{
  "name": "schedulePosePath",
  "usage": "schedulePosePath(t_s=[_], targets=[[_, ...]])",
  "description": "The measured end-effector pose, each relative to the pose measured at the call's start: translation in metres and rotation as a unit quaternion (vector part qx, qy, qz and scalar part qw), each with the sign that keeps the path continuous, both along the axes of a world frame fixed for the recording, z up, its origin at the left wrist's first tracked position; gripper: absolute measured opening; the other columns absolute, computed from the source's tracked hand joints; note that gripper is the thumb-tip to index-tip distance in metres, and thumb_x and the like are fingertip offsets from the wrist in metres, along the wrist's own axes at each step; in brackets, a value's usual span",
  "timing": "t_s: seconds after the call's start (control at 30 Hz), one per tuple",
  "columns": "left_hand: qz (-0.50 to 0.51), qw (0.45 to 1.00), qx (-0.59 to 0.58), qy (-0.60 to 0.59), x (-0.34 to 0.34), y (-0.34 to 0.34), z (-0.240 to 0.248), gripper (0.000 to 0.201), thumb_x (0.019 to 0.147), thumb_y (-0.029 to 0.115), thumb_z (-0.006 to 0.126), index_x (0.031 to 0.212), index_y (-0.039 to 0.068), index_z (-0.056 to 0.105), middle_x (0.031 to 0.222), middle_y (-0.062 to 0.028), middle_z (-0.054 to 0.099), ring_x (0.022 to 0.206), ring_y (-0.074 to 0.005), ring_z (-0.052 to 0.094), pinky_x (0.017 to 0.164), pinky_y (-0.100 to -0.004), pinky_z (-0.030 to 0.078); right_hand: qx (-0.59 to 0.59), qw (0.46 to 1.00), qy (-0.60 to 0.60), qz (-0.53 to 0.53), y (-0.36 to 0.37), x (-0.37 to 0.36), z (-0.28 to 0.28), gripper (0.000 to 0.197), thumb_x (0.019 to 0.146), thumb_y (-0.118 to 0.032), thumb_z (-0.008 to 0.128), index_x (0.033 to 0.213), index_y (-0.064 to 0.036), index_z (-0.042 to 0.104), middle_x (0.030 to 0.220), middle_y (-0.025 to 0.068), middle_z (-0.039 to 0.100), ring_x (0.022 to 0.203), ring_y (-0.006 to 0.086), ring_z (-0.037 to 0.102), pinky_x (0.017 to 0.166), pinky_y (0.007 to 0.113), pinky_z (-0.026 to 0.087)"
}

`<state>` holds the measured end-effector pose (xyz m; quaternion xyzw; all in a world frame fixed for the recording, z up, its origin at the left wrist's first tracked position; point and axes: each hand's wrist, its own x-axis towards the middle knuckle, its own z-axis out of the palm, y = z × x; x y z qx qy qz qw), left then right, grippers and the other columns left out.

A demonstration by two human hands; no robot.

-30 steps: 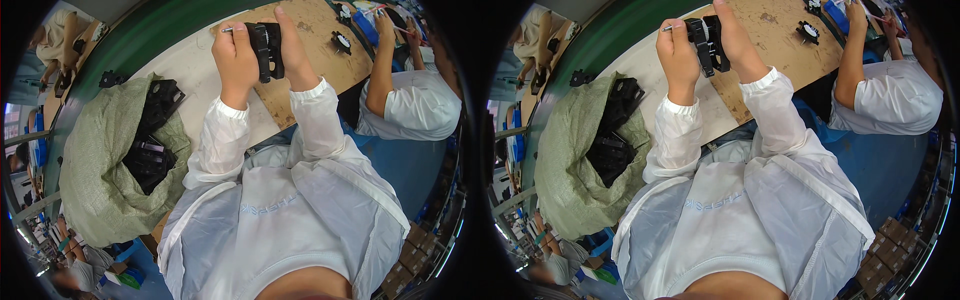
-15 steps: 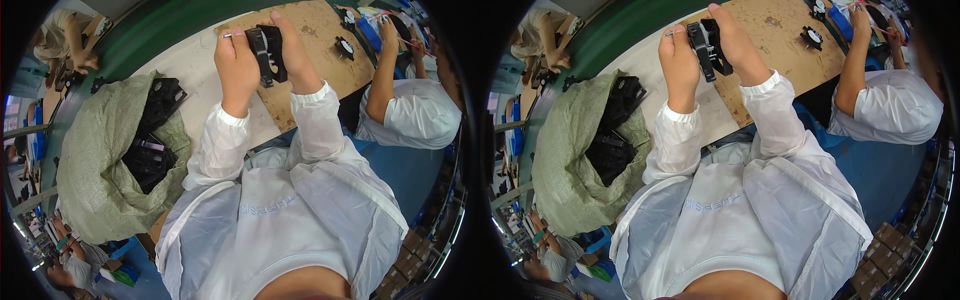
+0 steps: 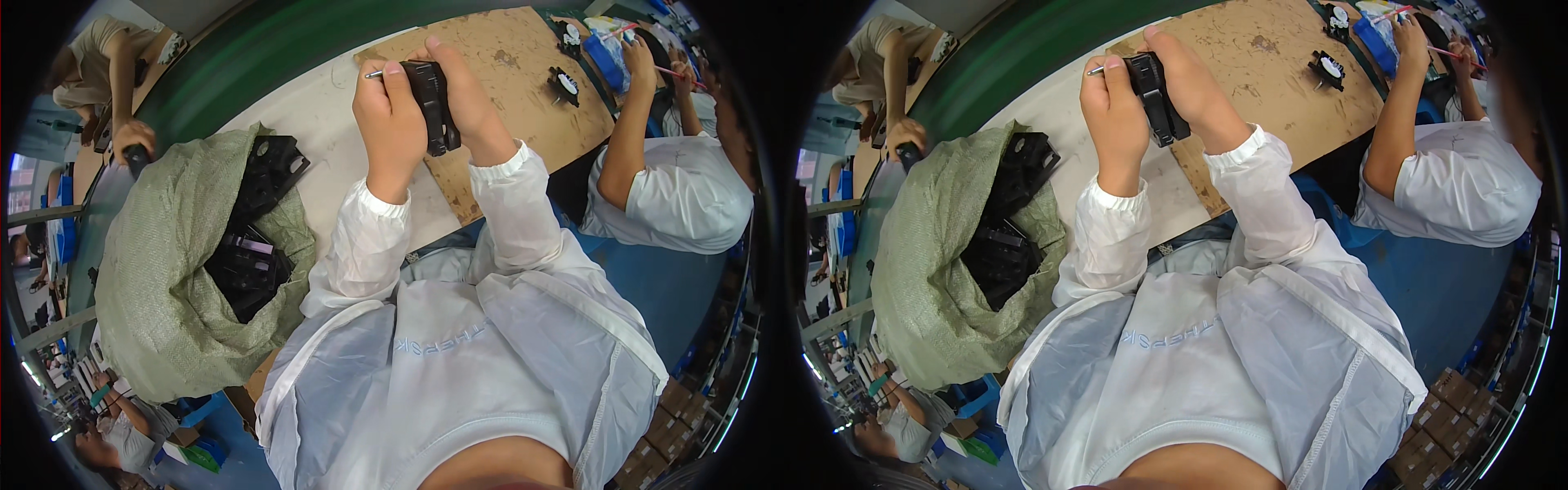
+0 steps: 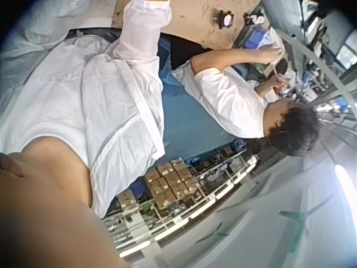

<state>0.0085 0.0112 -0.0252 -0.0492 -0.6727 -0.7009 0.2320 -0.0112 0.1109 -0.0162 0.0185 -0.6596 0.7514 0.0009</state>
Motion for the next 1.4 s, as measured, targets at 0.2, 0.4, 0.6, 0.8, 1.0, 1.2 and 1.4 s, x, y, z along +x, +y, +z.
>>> schedulePosePath(t_s=[0.2,0.4,0.6,0.8,1.0,1.2,1.4], targets=[[-0.043,0.995,0.083,-0.029,-0.003,-0.002,-0.008,0.024,0.099,0.021,0.049,0.097,-0.001,0.056,0.079,-0.0095,0.059,0.071,-0.0185,0.053,0.071,-0.0313,0.047,-0.075,0.997,-0.028,0.017,-0.001,-0.007,-0.004,0.045,0.098,-0.045,0.043,0.102,-0.0057,0.065,0.091,0.0066,0.065,0.076,0.0137,0.059,0.071,0.024,0.046],[-0.102,0.99,0.075,-0.066,0.008,-0.02,-0.012,0.026,0.089,0.014,0.064,0.106,-0.004,0.058,0.084,-0.0118,0.064,0.072,-0.0183,0.058,0.07,-0.0289,0.051,-0.147,0.989,0.0,-0.03,-0.007,-0.009,0.002,0.042,0.101,-0.037,0.044,0.113,-0.0031,0.065,0.102,0.0109,0.067,0.084,0.0164,0.061,0.081,0.027,0.048],[-0.108,0.991,0.027,-0.068,0.01,-0.05,-0.012,0.039,0.077,0.004,0.073,0.112,-0.007,0.06,0.091,-0.0158,0.069,0.074,-0.0199,0.064,0.068,-0.0276,0.053,-0.127,0.986,0.007,0.104,0.009,-0.011,-0.003,0.035,0.101,-0.024,0.051,0.122,0.0011,0.063,0.109,0.0142,0.068,0.09,0.0184,0.063,0.086,0.03,0.05],[-0.07,0.994,0.046,-0.073,0.008,-0.07,-0.012,0.039,0.078,0.007,0.072,0.113,-0.008,0.061,0.092,-0.0165,0.07,0.071,-0.0228,0.066,0.068,-0.028,0.054,-0.08,0.976,0.028,0.203,-0.004,-0.048,-0.007,0.026,0.096,-0.018,0.062,0.107,0.0051,0.069,0.099,0.0136,0.07,0.085,0.0172,0.066,0.081,0.027,0.054],[0.255,0.814,-0.52,-0.048,0.032,-0.113,-0.016,0.039,0.074,0.019,0.077,0.105,-0.001,0.063,0.1,-0.016,0.064,0.087,-0.0347,0.059,0.079,-0.0424,0.048,-0.038,0.983,-0.116,0.138,-0.055,-0.161,-0.022,0.04,0.104,-0.034,0.047,0.1,0.0015,0.065,0.087,0.0098,0.063,0.074,0.0166,0.056,0.067,0.027,0.045],[0.246,0.654,-0.694,-0.172,0.043,-0.133,-0.028,0.015,0.076,0.017,0.07,0.086,0.005,0.068,0.092,-0.0129,0.065,0.087,-0.0329,0.054,0.079,-0.0448,0.042,0.396,0.917,0.045,0.004,-0.064,-0.188,-0.03,0.033,0.089,-0.017,0.059,0.113,0.0051,0.063,0.108,0.019,0.067,0.092,0.0297,0.065,0.084,0.036,0.052],[0.202,0.828,-0.517,-0.075,0.022,-0.097,-0.014,0.014,0.082,0.015,0.066,0.087,0.002,0.066,0.085,-0.0122,0.067,0.078,-0.0304,0.06,0.072,-0.0393,0.047,0.331,0.829,0.367,0.263,-0.03,-0.069,-0.043,0.081,0.071,-0.009,0.071,0.146,-0.0107,0.042,0.148,0.0125,0.044,0.133,0.0292,0.045,0.111,0.039,0.038]])
